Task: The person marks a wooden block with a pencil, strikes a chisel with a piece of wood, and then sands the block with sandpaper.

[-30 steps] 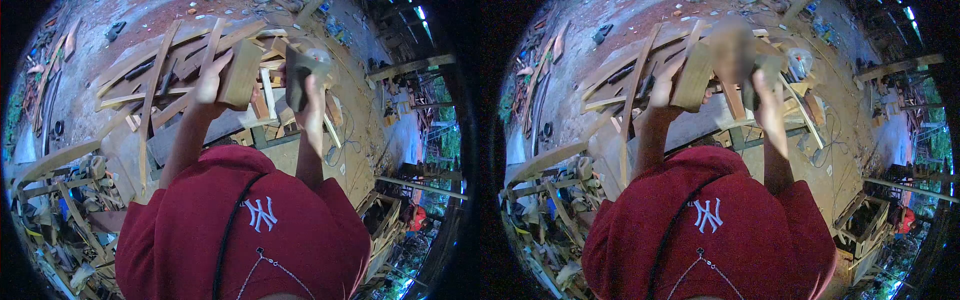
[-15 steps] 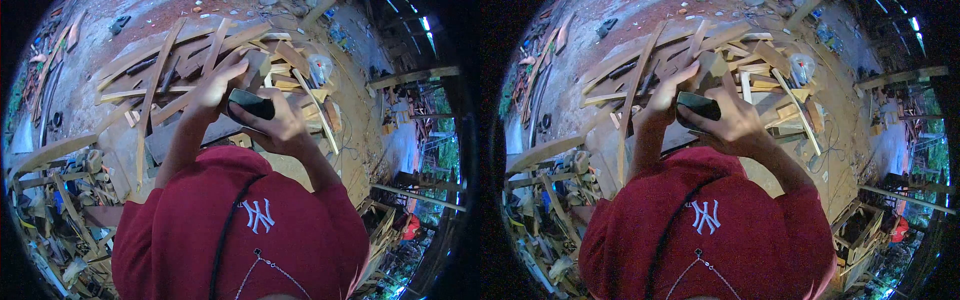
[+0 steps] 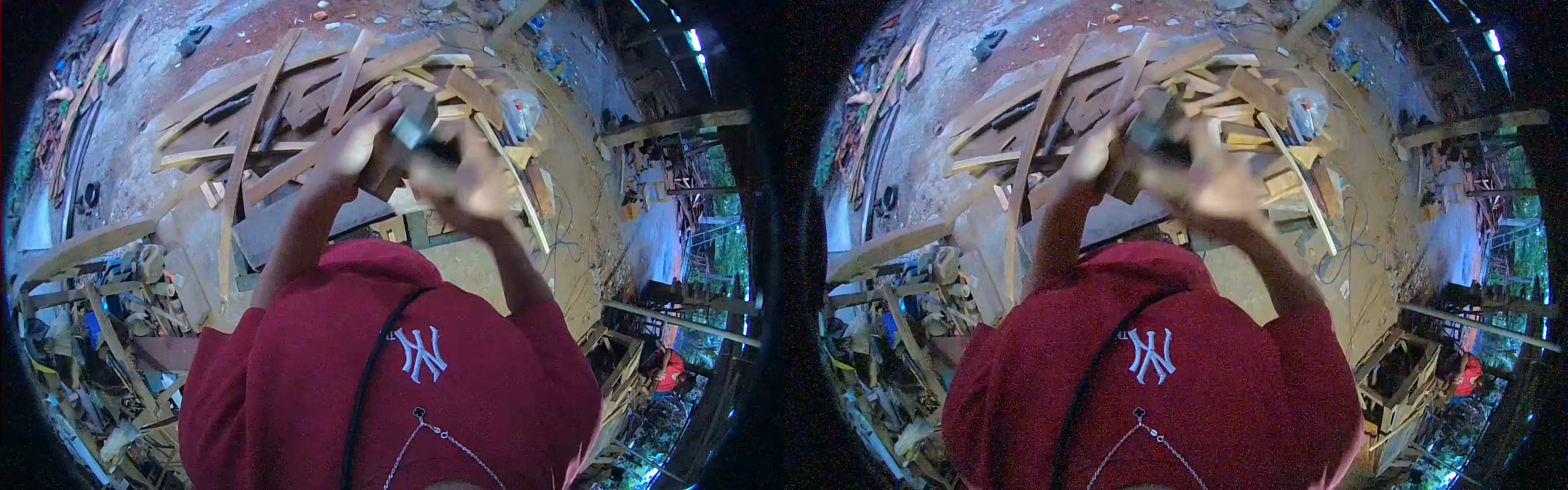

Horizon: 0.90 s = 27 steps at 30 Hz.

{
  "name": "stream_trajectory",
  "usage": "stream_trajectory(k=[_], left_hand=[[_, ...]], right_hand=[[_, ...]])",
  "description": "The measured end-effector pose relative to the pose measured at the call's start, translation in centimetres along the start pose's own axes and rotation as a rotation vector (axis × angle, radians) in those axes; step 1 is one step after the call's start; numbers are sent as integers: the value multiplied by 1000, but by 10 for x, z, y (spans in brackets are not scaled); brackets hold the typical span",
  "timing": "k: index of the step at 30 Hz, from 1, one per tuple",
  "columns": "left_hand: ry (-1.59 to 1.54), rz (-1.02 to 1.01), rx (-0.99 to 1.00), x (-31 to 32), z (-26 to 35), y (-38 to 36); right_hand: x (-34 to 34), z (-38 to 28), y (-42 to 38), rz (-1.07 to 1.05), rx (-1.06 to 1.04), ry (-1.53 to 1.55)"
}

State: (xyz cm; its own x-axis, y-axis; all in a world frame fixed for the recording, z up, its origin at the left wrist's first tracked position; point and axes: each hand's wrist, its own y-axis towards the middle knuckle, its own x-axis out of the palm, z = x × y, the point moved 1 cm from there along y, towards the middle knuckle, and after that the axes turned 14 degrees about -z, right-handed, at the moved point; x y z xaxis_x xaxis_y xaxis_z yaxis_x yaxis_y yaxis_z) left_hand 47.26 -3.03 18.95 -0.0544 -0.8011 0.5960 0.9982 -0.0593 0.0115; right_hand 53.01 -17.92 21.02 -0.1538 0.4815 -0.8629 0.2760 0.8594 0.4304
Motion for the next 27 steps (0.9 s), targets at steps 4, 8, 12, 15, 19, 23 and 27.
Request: stream_trajectory(k=[4,8,12,15,19,23,27], left_hand=[[-55,-34,-51,-4,-2,-2],[-97,-14,-27,3,-3,-1],[-86,-62,-58,-9,-3,0],[-70,-75,-101,3,-3,-6],[-82,65,58,0,-3,8],[-105,-180,-145,-12,-11,-6],[-52,125,108,-6,-10,14]], right_hand=[[-9,-5,1,-174,210,-1],[-14,10,-1,-219,259,73],[6,-2,-6,-56,244,143],[-18,11,5,-163,370,123],[13,-7,-6,-221,254,276],[-19,19,6,-62,210,-54],[-5,-9,-6,-252,127,30]])
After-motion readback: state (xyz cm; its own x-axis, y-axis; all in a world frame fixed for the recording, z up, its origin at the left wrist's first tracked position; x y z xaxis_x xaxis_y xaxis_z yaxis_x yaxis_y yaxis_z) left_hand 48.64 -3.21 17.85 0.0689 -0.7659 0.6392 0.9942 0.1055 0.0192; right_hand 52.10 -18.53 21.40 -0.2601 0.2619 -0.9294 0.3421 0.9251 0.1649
